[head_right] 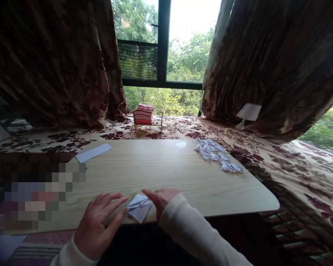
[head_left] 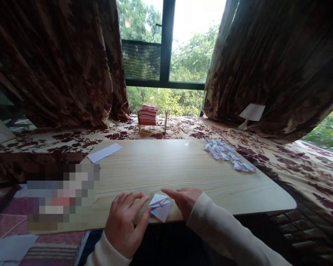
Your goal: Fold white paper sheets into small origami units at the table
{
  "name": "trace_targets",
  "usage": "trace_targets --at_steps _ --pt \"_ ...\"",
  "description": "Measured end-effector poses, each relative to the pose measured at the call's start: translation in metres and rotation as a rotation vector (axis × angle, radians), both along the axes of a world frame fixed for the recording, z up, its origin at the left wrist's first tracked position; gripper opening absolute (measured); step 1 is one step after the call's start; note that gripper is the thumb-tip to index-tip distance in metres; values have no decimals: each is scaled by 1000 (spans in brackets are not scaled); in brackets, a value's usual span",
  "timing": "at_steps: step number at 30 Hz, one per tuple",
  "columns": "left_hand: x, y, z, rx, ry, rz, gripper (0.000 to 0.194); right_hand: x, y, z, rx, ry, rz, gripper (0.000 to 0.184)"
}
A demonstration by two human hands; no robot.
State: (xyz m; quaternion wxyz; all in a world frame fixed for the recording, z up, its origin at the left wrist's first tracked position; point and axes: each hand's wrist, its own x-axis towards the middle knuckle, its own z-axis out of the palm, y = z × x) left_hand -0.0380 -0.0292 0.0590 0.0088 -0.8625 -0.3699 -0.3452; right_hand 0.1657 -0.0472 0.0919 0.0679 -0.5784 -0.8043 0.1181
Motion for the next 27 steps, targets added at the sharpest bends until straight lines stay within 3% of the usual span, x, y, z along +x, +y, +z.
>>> trace_targets --at_steps 6,11,15,18,21,24,27 --pt "31 26 -3 -217 118 26 27 15 -8 -10 118 93 -113 49" --pt "39 24 13 -365 262 62 11 12 -20 -19 81 151 -151 39" --pt "40 19 23 -433 308 92 11 4 -26 -19 23 148 -187 41" --pt "38 17 21 -479 260 93 18 -1 -26 -18 -3 143 -190 39" --pt "36 18 15 -572 60 52 14 -3 -20 -22 8 184 -224 43" --pt "36 23 14 -766 -399 4 10 -1 -5 -30 49 412 -246 52" --pt "41 30 17 -970 -842 -69 20 -1 19 -34 47 797 -208 27"
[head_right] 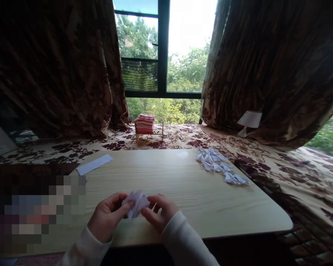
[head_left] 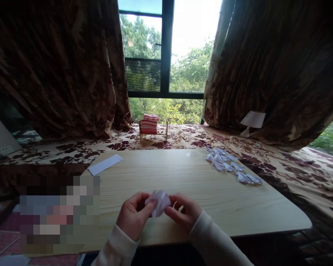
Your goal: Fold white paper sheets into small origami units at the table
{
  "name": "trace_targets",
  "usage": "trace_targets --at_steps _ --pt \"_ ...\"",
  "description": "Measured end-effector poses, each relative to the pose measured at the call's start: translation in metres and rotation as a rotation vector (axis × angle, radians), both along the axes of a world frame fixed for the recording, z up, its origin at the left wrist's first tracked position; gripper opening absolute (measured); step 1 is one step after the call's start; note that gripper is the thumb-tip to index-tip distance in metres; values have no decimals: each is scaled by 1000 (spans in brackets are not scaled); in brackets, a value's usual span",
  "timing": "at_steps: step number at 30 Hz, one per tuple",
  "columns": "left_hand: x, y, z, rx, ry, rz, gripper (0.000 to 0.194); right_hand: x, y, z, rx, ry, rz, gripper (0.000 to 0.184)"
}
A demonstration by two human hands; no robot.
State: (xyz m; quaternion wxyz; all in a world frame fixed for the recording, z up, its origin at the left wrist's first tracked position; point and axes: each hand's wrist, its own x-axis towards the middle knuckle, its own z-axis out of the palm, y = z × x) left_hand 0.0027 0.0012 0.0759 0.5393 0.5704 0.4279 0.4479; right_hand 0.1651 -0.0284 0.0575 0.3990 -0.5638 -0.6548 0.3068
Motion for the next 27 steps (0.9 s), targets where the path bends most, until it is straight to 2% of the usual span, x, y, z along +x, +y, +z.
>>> trace_targets --at_steps 2,5,11,18,27 --pt "3 4 2 -52 -108 -6 24 -3 16 0 -7 200 31 26" --pt "4 9 2 -46 -134 -6 27 -10 30 4 -26 335 32 29" --pt "-2 15 -7 10 -135 79 27 -20 34 2 4 302 77 32" --pt "0 17 -20 52 -109 193 22 -29 31 -13 34 402 110 27" --pt "-1 17 -23 77 -91 105 21 -32 30 -17 45 473 80 25"
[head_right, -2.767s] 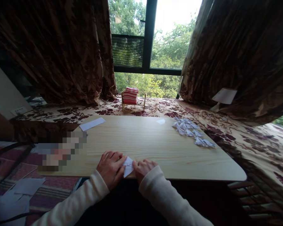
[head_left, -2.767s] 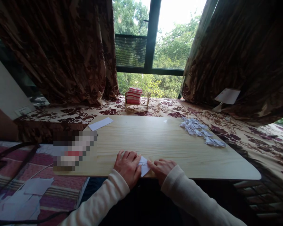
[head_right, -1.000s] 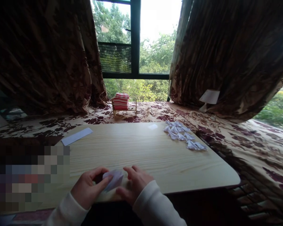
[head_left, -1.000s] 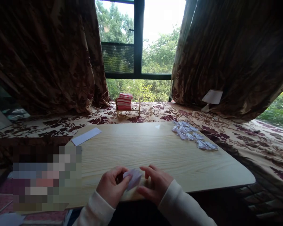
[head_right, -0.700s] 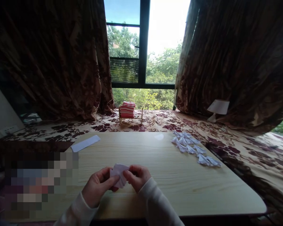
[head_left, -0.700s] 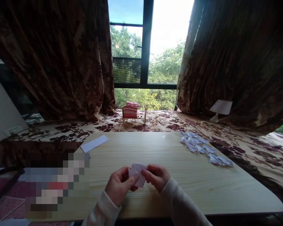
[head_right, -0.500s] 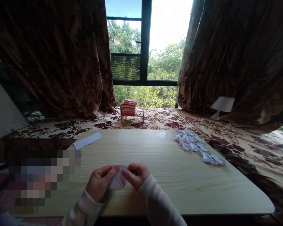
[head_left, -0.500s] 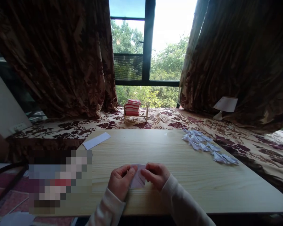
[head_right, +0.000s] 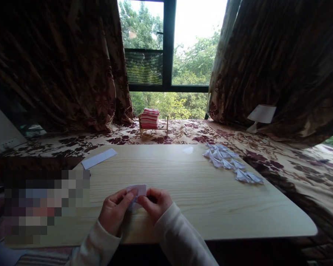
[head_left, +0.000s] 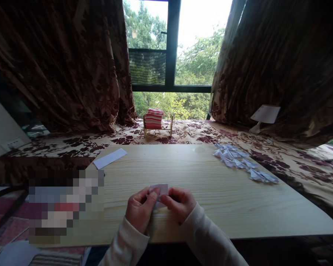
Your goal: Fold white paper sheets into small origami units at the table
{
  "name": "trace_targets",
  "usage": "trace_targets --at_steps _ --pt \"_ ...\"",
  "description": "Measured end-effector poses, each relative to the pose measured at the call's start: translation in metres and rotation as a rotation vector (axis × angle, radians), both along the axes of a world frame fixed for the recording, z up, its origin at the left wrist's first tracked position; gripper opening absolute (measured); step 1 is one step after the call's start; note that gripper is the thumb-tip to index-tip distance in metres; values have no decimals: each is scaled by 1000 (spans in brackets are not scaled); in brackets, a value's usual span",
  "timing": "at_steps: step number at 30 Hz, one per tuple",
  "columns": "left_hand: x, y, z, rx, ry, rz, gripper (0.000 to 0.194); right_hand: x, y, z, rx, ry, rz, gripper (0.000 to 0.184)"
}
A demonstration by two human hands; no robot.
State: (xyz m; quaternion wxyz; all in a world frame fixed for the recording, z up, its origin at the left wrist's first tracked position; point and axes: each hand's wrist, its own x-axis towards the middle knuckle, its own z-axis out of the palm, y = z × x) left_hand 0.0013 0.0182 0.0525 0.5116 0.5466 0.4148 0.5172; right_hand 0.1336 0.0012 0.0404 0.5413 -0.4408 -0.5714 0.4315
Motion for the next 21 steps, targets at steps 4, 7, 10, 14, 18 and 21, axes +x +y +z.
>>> trace_targets --at_steps 4,7,10,14,18,21 --pt "0 -1 2 -16 5 -24 23 -1 0 -3 12 -7 -16 29" --pt "1 -1 3 -26 5 -15 21 -2 0 -5 33 -39 -23 32" --pt "2 0 3 -31 -12 37 19 -5 -2 -8 102 -128 -138 24" --pt "2 2 2 -47 -61 98 21 -13 -7 -7 313 -129 -322 24" --pt "0 1 1 -56 -102 55 22 -17 -10 -7 437 -188 -275 32" --pt "-2 1 -2 -60 -130 26 24 -16 -8 -8 460 -206 -276 32"
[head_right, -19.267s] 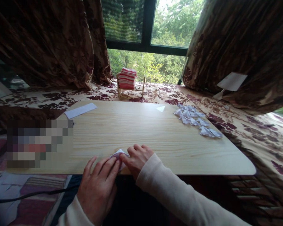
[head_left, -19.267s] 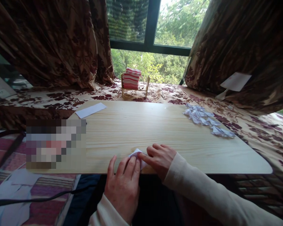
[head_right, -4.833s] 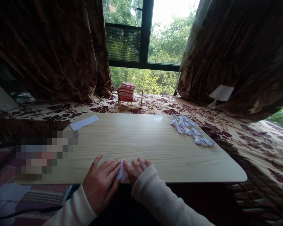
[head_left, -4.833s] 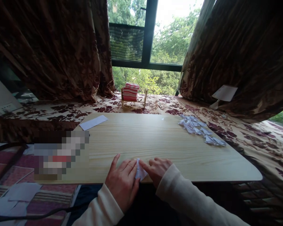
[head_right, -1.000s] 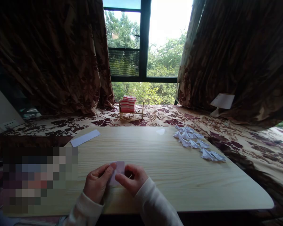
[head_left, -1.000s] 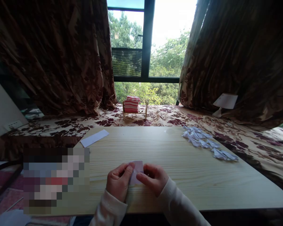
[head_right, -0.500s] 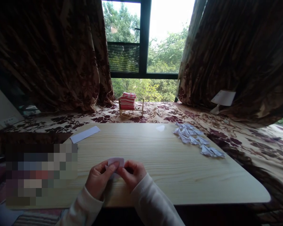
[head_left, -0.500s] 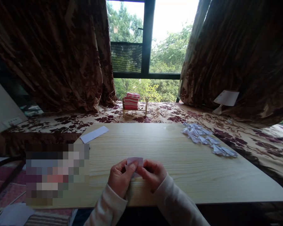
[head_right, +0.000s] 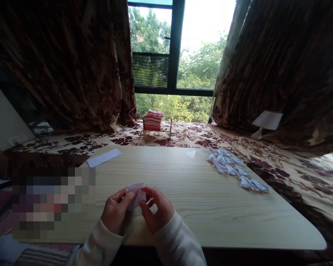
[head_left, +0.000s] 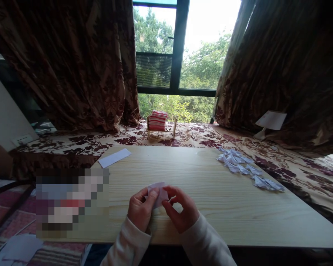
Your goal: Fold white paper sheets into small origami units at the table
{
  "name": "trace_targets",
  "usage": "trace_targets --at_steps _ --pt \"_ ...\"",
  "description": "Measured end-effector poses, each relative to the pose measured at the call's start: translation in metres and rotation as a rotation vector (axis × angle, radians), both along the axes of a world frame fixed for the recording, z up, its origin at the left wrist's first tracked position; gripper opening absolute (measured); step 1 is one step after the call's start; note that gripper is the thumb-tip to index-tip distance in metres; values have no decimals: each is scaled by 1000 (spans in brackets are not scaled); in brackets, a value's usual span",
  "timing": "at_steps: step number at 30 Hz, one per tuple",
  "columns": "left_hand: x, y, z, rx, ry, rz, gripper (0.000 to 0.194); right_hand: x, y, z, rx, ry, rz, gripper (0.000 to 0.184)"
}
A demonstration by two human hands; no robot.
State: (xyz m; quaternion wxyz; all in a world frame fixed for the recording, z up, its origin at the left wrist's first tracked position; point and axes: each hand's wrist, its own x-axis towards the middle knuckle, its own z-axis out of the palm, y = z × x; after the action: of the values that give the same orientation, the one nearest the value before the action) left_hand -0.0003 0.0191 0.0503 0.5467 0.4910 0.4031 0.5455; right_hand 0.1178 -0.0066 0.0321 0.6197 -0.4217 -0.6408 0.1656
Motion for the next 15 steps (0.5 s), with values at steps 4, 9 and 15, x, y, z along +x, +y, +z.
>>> trace_targets --at_steps 4,9,15 --pt "-2 1 -5 7 -1 -20 22 2 1 -1 2 -6 -34 30" --pt "-2 1 -5 21 21 -21 22 3 0 3 11 -25 -85 18" --pt "-2 0 -5 17 40 -10 21 5 1 8 52 -30 -57 8"
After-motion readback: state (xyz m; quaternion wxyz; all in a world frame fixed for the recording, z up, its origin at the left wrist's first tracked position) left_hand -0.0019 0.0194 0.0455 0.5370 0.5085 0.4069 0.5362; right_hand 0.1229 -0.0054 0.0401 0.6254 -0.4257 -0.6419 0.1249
